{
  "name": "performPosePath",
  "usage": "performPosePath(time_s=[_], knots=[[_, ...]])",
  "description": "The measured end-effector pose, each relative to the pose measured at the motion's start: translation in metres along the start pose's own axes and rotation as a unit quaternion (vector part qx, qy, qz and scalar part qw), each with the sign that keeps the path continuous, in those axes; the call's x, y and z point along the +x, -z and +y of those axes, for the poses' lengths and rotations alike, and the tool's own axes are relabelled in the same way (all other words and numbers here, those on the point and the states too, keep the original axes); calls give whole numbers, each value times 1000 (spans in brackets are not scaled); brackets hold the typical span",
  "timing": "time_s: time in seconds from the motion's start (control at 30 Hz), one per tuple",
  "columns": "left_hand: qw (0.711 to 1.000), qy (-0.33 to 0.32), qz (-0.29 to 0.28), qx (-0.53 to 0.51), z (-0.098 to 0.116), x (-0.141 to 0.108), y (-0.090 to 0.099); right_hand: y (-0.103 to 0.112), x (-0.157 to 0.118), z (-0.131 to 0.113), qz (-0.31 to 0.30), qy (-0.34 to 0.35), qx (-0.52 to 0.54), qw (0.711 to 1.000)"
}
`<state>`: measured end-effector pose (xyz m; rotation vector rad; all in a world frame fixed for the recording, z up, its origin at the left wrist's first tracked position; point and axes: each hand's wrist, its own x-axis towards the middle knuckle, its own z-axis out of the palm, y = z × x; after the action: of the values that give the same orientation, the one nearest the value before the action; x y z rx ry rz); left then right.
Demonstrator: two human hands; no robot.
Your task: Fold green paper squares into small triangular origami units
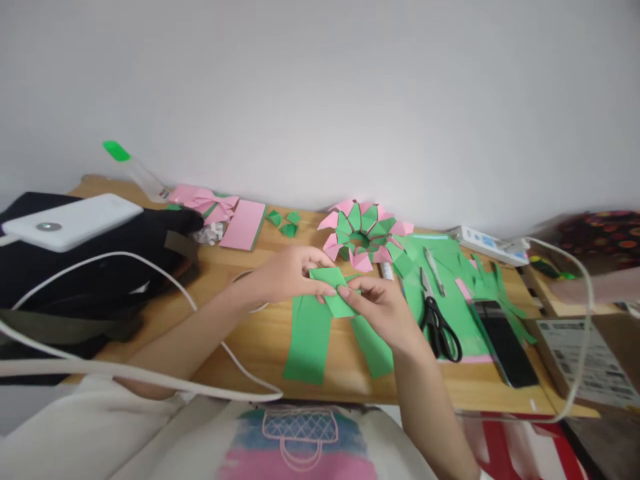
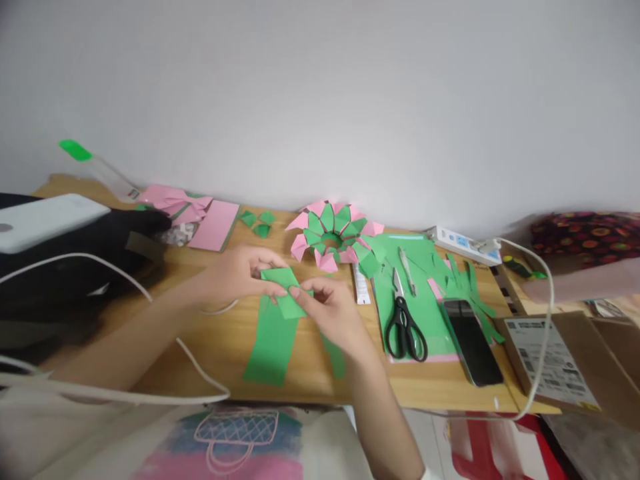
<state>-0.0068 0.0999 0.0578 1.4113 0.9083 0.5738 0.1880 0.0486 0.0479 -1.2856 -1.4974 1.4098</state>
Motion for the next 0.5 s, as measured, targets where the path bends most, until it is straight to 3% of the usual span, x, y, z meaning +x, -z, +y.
performPosePath(time_s=[0.2, 0.37, 0.5], knots=[[996, 60, -54, -28, -40, -18, -13, -13, -12, 48, -14, -44, 52, 998], [992, 82, -90, -34, -65, -30, -15, -19, -18, 65, -46, -52, 41, 997], [988, 94, -118, -21, -72, -37, -17, -23, -16, 71, -66, -41, 19, 997]])
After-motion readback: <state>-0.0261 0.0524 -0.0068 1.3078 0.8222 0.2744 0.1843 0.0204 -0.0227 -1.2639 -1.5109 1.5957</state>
